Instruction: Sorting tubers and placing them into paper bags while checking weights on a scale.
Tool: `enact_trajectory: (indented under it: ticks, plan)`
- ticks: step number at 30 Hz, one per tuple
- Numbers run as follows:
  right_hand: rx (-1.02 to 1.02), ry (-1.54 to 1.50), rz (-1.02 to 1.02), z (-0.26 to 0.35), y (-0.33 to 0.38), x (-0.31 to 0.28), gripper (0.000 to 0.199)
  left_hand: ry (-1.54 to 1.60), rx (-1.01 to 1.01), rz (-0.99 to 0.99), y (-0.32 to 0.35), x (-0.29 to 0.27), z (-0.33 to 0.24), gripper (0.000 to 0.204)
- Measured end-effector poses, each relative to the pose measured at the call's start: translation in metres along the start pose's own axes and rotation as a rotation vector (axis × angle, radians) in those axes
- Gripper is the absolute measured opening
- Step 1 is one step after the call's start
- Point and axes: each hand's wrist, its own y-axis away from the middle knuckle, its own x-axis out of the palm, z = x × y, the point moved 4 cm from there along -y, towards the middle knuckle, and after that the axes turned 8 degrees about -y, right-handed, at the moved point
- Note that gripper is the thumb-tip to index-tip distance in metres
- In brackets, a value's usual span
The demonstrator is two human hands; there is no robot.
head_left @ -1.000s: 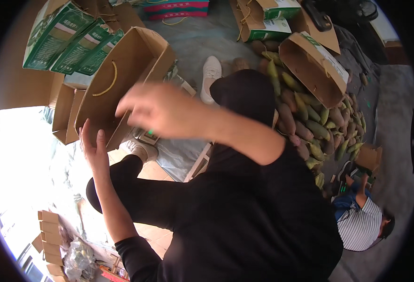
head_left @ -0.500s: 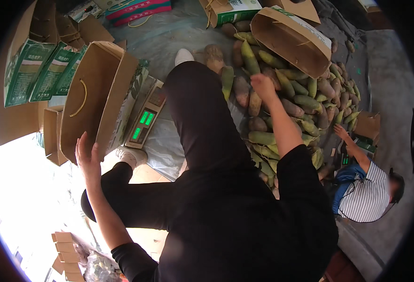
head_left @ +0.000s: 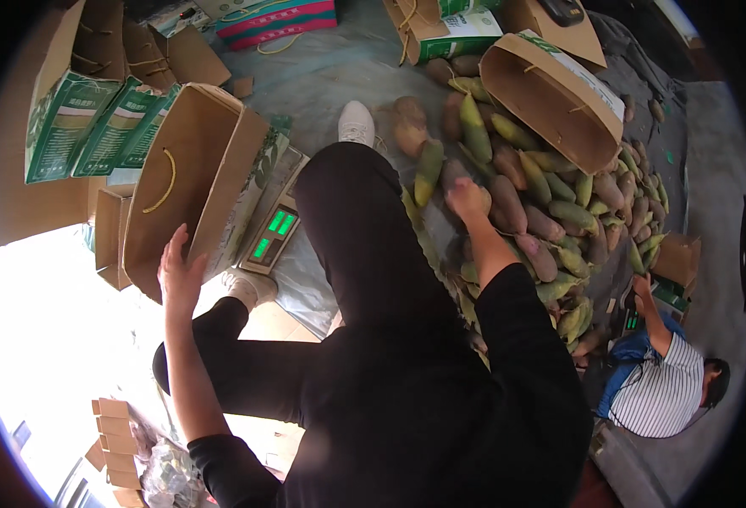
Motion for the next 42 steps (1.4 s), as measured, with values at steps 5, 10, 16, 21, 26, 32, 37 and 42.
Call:
enact_trajectory:
  ticks: [5, 10, 16, 21, 26, 32, 37, 42]
  plan:
    - [-0.003, -0.040, -0.045, 0.048, -0.046, -0.003, 0.047, 0.003, -0.190, 0.043, -0.013, 0.015, -0.009, 0.048]
    - [0.004, 0.094, -0.016, 0.093, -0.066, 0.003, 0.057, -0.142, -0.269, 0.078, -0.008, 0.011, -0.011, 0.033]
    - [-0.007, 0.151, 0.121, 0.086, -0.074, 0.023, 0.058, -0.127, -0.240, 0.057, -0.011, 0.013, -0.014, 0.029]
    - [-0.101, 0.142, 0.115, 0.106, -0.055, 0.020, 0.058, -0.131, -0.216, 0.027, -0.009, 0.013, -0.008, 0.027]
    - [-0.176, 0.059, 0.071, 0.098, -0.027, 0.002, 0.055, -0.205, -0.177, -0.039, -0.006, 0.014, -0.004, 0.028]
    - [-0.252, -0.080, 0.018, 0.091, 0.002, -0.032, 0.054, -0.175, -0.250, 0.053, -0.003, 0.004, -0.019, 0.026]
    - [-0.497, -0.109, -0.176, 0.160, 0.005, -0.090, 0.052, -0.178, -0.214, 0.062, -0.003, 0.005, -0.016, 0.024]
    - [-0.771, -0.387, -0.229, 0.291, 0.029, -0.159, 0.051, -0.138, -0.170, -0.001, 0.008, 0.007, -0.007, 0.025]
